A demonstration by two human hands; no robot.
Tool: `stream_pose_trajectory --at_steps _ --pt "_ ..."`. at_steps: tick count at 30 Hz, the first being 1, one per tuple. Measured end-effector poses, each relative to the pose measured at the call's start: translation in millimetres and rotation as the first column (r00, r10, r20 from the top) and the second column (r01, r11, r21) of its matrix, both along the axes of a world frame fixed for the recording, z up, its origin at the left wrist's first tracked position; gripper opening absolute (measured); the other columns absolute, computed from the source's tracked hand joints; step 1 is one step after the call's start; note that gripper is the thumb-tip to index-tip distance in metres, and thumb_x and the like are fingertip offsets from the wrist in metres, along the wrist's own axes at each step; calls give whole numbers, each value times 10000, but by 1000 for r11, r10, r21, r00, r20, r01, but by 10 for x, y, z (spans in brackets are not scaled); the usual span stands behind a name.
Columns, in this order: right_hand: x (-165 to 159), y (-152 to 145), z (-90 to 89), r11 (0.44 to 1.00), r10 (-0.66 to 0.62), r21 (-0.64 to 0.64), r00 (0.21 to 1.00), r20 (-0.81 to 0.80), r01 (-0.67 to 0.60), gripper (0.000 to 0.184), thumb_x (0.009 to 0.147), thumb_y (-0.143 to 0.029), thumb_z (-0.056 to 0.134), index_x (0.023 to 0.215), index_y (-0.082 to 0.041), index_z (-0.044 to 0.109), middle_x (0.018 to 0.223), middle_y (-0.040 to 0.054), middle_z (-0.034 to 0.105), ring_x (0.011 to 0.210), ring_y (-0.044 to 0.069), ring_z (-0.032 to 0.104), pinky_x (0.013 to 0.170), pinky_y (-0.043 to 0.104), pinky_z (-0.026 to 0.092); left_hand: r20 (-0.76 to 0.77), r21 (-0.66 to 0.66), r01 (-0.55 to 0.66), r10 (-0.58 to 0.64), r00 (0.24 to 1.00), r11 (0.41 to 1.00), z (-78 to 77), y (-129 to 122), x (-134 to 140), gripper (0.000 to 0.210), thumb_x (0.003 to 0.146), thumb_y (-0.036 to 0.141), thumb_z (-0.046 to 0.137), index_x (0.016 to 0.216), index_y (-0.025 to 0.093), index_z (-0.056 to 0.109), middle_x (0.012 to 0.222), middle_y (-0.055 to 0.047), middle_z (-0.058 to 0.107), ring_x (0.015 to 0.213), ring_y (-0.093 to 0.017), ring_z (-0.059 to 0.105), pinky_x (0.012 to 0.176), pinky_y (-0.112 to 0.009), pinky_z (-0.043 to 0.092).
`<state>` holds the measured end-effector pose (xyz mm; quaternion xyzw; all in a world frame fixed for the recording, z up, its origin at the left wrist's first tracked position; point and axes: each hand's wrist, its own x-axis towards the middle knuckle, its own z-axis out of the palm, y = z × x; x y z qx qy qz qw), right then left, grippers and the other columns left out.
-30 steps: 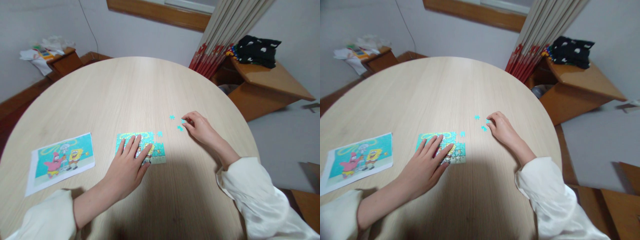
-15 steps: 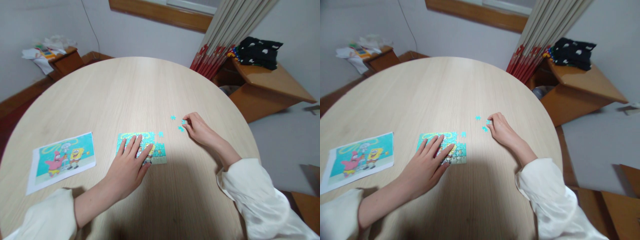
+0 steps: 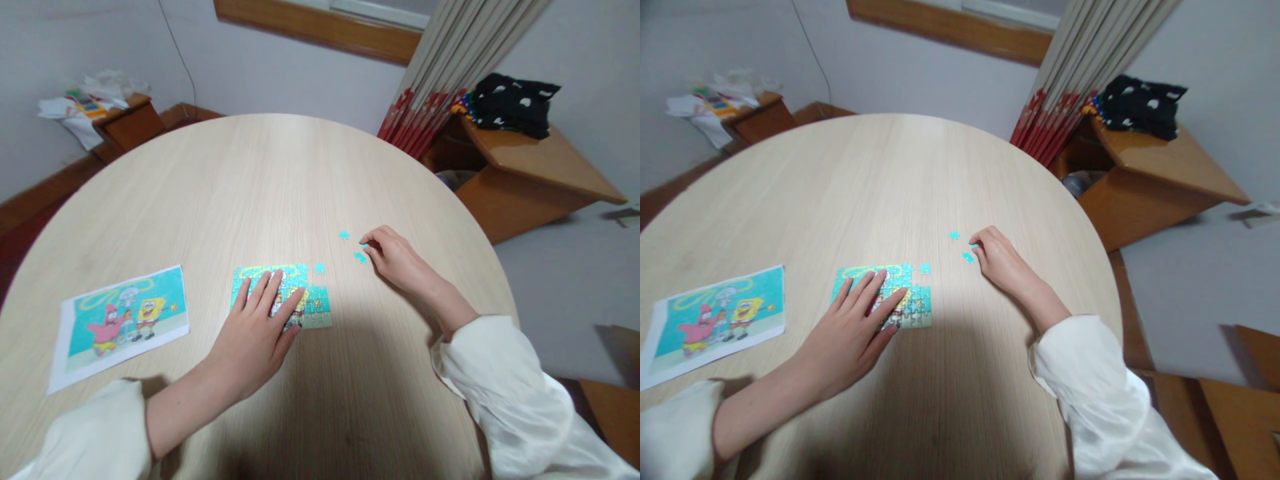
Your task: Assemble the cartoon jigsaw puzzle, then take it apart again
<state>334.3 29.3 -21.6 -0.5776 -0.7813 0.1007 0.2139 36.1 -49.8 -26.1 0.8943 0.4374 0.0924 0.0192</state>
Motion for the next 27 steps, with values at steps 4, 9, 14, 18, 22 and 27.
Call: stream_pose_trajectory --at_steps 4,9,14,18,22,27 --pt "2 3 21 1000 -27 -7 999 -39 27 124 847 -230 516 941 -204 593 893 92 627 793 213 598 745 382 495 11 8 5 -5 1000 1000 -12 -2 -1 431 948 327 406 1364 226 459 1473 -169 380 1353 -378 349 1049 -602 328" --pt "17 16 22 1000 19 4 999 -27 -19 210 842 -214 530 1028 -203 627 1010 106 623 838 209 606 773 382 495 18 -2 6 -6 1000 1000 -14 0 -1 428 949 325 407 1360 224 465 1481 -160 376 1360 -375 340 1060 -604 312" --pt "-4 35 42 997 76 25 997 1 -76 166 874 -212 486 989 -192 603 985 114 609 877 223 599 786 391 491 32 -26 -1 2 999 1000 -2 0 2 425 951 320 402 1356 214 475 1485 -165 372 1366 -372 332 1067 -604 299" --pt "-55 56 69 996 89 -5 996 6 -89 130 892 -246 477 965 -197 573 958 103 600 872 223 590 793 393 486 45 -30 3 -2 999 1000 1 -2 6 423 948 318 411 1350 206 480 1479 -172 379 1365 -373 334 1071 -603 292" --pt "-211 63 86 994 95 -59 995 -11 -95 124 902 -274 482 956 -197 565 967 99 599 863 215 585 799 385 480 54 -27 -7 8 999 1000 0 -8 17 420 945 314 417 1348 213 475 1490 -162 370 1373 -365 324 1075 -603 286" --pt "-513 22 121 979 160 -122 986 -37 -164 128 916 -268 467 954 -197 567 968 97 603 893 216 576 823 382 462 55 -36 -14 16 998 999 10 -15 19 422 942 317 435 1349 215 477 1491 -164 369 1385 -364 306 1078 -601 281"
